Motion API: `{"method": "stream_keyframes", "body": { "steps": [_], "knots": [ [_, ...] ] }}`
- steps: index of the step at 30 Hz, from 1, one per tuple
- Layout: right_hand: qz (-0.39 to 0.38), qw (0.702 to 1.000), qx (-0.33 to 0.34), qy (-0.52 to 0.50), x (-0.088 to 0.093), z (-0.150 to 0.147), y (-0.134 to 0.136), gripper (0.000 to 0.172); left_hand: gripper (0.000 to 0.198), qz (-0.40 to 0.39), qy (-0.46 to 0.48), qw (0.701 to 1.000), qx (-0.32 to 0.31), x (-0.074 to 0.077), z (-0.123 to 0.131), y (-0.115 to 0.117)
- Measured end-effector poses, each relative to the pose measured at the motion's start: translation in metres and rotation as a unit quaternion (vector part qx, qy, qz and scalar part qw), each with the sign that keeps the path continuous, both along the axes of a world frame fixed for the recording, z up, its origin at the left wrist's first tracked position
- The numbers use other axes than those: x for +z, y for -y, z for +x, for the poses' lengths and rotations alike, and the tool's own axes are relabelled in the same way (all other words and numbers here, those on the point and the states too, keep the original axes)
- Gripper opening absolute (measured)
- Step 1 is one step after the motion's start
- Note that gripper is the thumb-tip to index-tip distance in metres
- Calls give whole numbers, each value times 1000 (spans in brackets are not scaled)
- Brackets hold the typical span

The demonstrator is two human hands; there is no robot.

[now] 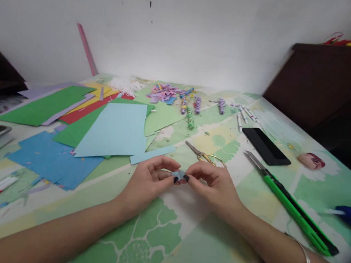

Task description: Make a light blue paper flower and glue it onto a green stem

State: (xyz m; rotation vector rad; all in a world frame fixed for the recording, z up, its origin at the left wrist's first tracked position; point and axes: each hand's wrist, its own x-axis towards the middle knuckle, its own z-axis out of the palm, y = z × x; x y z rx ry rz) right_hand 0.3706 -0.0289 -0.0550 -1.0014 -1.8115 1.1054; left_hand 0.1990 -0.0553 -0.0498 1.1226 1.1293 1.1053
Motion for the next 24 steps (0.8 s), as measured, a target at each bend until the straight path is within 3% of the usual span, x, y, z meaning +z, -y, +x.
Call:
{"method": "stream_keyframes", "body": {
  "steps": [4,13,24],
  "knots": [
    [-70,997,-3,-37,-3,0,-3,8,24,-6,11,1000,9,-3,-2,-1],
    [-123,989,24,-75,-2,-1,-1,7,31,-10,8,1000,7,-5,-2,-3],
    [-71,997,21,-13,2,4,-6,11,22,-10,-2,1000,10,-5,-3,-4]
  ]
}}
